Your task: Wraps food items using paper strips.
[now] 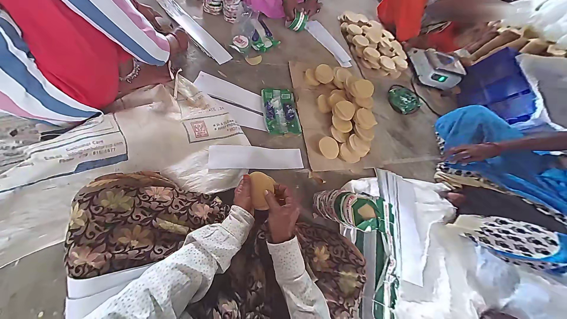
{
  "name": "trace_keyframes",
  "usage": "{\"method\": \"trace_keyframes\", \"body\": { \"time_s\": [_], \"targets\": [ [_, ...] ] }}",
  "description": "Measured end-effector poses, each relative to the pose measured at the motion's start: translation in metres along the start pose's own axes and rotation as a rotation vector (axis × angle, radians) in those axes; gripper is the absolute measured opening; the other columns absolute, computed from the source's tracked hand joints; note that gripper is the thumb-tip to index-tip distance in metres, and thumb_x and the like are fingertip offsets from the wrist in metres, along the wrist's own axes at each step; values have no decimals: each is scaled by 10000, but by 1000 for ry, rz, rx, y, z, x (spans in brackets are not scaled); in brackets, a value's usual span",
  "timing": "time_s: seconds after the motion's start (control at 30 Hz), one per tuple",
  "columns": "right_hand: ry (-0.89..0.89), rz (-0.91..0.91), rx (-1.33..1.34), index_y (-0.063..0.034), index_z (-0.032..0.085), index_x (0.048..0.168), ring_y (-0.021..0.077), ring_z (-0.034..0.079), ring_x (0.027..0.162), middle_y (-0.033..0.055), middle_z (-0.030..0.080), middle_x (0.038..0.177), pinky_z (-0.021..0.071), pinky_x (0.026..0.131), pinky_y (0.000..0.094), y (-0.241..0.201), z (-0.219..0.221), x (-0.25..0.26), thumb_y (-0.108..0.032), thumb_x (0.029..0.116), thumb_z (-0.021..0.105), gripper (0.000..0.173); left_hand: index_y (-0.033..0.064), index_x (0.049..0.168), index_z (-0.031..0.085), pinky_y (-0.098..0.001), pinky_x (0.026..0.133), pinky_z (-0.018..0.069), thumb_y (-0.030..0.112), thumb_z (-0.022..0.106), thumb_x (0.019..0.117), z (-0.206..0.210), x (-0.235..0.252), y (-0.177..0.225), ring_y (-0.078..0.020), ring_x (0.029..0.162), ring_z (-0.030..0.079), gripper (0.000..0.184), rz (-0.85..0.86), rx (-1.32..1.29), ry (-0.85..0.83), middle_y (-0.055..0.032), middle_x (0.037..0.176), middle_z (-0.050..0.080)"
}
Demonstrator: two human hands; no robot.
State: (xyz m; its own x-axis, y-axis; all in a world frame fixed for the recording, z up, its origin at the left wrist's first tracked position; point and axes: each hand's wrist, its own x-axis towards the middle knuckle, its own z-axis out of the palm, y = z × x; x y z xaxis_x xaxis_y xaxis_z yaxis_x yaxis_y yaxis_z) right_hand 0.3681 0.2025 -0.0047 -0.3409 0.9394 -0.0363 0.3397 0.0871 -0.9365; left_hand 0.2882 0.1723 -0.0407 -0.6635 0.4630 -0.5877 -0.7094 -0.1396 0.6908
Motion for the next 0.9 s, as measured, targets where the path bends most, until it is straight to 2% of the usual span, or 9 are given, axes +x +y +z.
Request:
{"method": "trace_keyframes", "body": {
  "time_s": [0.17, 0.27, 0.33, 0.43, 0.5, 0.57, 0.63, 0.8, 0.9],
  "targets": [
    [110, -346, 61, 37, 708, 950, 49, 673, 751, 44, 719, 850, 572, 700, 191, -10, -19, 14, -12, 840, 689, 122, -49, 1243, 594, -365, 862, 563, 362, 243, 1135, 4, -1, 6, -174, 947, 668, 551, -67, -54, -9, -142, 1051, 683],
    [82, -837, -434, -50, 772, 875, 276, 697, 897, 131, 751, 934, 556, 819, 393, 10, -30, 13, -106, 914, 625, 162, -31, 1298, 555, -397, 887, 547, 457, 113, 1118, 5, -4, 12, -202, 996, 659, 683, -145, -119, -85, -151, 1106, 672],
    [-105, -917, -599, -142, 795, 926, 345, 700, 979, 105, 759, 1019, 531, 845, 512, 24, -32, 5, -167, 927, 603, 193, -19, 1264, 556, -373, 821, 575, 426, 165, 1127, 9, -7, 16, -186, 920, 683, 608, -145, -148, -103, -127, 1030, 685],
    [-230, -824, -478, -139, 766, 1042, 322, 645, 1104, 118, 723, 1121, 472, 961, 515, 34, -38, -3, -365, 966, 483, 370, -42, 1200, 554, -314, 744, 579, 189, 385, 1116, 8, -4, 12, -133, 783, 665, 299, -89, -46, -95, -90, 905, 650],
    [-120, -634, -332, 30, 696, 1111, 333, 641, 1082, 228, 683, 1138, 498, 926, 487, 28, -41, 2, -480, 978, 488, 566, -55, 1196, 565, -305, 742, 570, 150, 423, 1103, 9, -4, 10, -122, 768, 652, 266, -90, 18, -98, -89, 900, 642],
    [-139, -241, -238, 118, 541, 1344, 298, 646, 1109, 251, 647, 1225, 539, 941, 436, 15, -40, 17, -420, 918, 649, 694, -64, 1180, 579, -306, 765, 563, 138, 419, 1099, 10, -2, 4, -116, 792, 647, 271, -60, 66, -138, -90, 920, 646],
    [-266, 64, -71, 49, 578, 1320, 202, 699, 992, 168, 707, 1117, 582, 883, 391, 14, -36, 41, -209, 842, 789, 583, -74, 1145, 584, -289, 800, 555, 148, 401, 1105, 14, 3, -4, -97, 835, 641, 290, 24, 127, -184, -90, 948, 650],
    [-321, -163, -61, 47, 674, 1062, 127, 695, 851, 99, 720, 933, 594, 797, 308, 39, -25, 52, -66, 780, 811, 332, -135, 1172, 601, -352, 987, 471, 226, 248, 1127, 9, 21, -8, -187, 1057, 598, 507, 245, 340, -123, -213, 1126, 647],
    [-501, -176, -508, 14, 658, 1276, 334, 663, 1156, 196, 700, 1217, 503, 1029, 526, 41, -23, 52, -7, 851, 720, 430, -147, 1322, 526, -429, 1160, 356, 231, 265, 1121, 2, 22, -15, -329, 1327, 501, 502, 183, 560, -279, -318, 1376, 538]
  ]
}}
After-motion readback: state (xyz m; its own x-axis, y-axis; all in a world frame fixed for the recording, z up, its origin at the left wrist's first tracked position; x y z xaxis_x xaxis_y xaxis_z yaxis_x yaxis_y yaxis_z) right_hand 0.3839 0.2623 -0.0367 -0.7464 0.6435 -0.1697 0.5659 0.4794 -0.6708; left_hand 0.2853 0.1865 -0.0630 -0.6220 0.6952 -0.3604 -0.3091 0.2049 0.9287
